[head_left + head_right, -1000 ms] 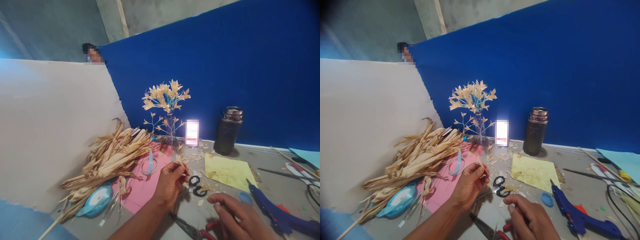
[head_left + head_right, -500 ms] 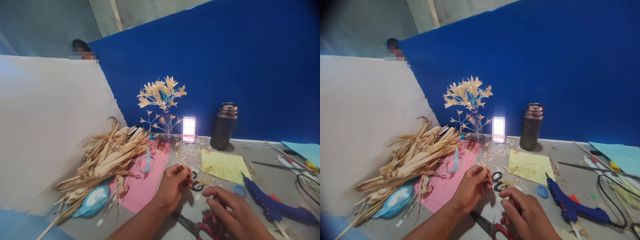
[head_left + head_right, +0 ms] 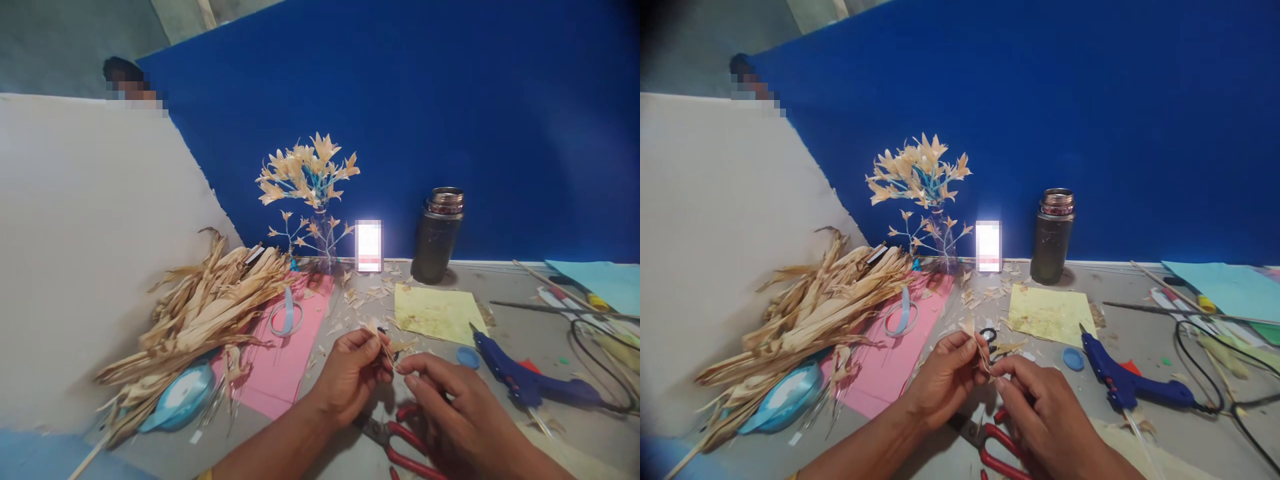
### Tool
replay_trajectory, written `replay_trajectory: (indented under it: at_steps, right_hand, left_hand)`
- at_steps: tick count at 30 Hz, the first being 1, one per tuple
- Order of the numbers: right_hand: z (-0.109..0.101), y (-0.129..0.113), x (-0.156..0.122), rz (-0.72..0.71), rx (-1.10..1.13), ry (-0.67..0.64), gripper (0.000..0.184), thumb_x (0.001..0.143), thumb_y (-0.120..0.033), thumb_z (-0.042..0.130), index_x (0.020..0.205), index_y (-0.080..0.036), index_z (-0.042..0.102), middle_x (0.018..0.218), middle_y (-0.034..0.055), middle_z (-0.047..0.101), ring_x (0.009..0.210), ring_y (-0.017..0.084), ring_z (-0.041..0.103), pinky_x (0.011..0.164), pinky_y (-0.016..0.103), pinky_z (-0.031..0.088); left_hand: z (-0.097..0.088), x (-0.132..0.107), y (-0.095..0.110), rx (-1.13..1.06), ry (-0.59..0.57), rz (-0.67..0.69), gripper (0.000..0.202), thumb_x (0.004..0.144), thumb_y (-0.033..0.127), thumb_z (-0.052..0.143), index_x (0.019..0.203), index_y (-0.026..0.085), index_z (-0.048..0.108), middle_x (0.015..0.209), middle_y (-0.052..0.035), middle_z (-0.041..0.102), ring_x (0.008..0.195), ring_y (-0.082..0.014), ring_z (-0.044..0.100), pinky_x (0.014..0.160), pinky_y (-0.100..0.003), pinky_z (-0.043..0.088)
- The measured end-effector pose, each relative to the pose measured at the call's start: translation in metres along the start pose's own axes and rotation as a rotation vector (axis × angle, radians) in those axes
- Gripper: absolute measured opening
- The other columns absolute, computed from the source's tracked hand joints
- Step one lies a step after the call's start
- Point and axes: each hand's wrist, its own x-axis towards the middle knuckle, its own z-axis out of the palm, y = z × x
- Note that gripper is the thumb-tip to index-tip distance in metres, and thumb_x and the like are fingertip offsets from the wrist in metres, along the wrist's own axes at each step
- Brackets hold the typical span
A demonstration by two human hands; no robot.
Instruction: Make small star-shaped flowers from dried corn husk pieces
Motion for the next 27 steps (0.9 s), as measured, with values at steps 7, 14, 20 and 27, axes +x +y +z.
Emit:
replay_trajectory:
  at_steps: [7,14,20,27]
  right_hand:
    - [0.0004,0.0006,-0.0015,0.012,-0.035,0.006,0.031,0.097,-0.039,0.043,0.092,-0.022,0.069,0.061,-0.0021,0.068,0.055,0.017,0.064,0.058,0.025,0.048]
    - [0.0017,0.0056,-0.0011,-0.01,-0.034,0.007,0.033,0.099,-0.041,0.043,0.094,-0.023,0.07,0.068,0.0005,0.073,0.064,0.019,0.07,0.06,0.024,0.05]
    - [0.006,0.0095,-0.0021,-0.026,-0.059,0.057,0.031,0.099,-0.037,0.043,0.091,-0.024,0.07,0.07,-0.0005,0.073,0.059,0.016,0.067,0.061,0.025,0.049]
    - [0.0066,0.0058,-0.0007,-0.012,0.001,0.056,0.033,0.099,-0.038,0.043,0.086,-0.023,0.069,0.06,-0.0024,0.068,0.05,0.015,0.063,0.055,0.023,0.049]
  left_hand:
    - [0.0011,-0.0003,-0.001,0.055,0.025,0.039,0.036,0.065,0.039,0.09,0.078,0.01,0.072,0.067,-0.0035,0.065,0.057,-0.0107,0.058,0.054,-0.022,0.044]
    - [0.0013,0.0002,-0.0021,0.116,0.017,0.092,0.037,0.068,0.043,0.087,0.077,0.011,0.07,0.067,-0.0028,0.065,0.055,-0.0104,0.057,0.054,-0.023,0.043]
    - [0.0013,0.0004,-0.004,0.141,0.013,0.106,0.039,0.068,0.047,0.086,0.076,0.012,0.069,0.067,-0.0028,0.065,0.053,-0.0109,0.058,0.055,-0.024,0.044]
    - [0.0012,0.0006,-0.0067,0.137,0.014,0.11,0.039,0.068,0.047,0.086,0.076,0.012,0.069,0.064,-0.0026,0.066,0.053,-0.0129,0.061,0.057,-0.025,0.047]
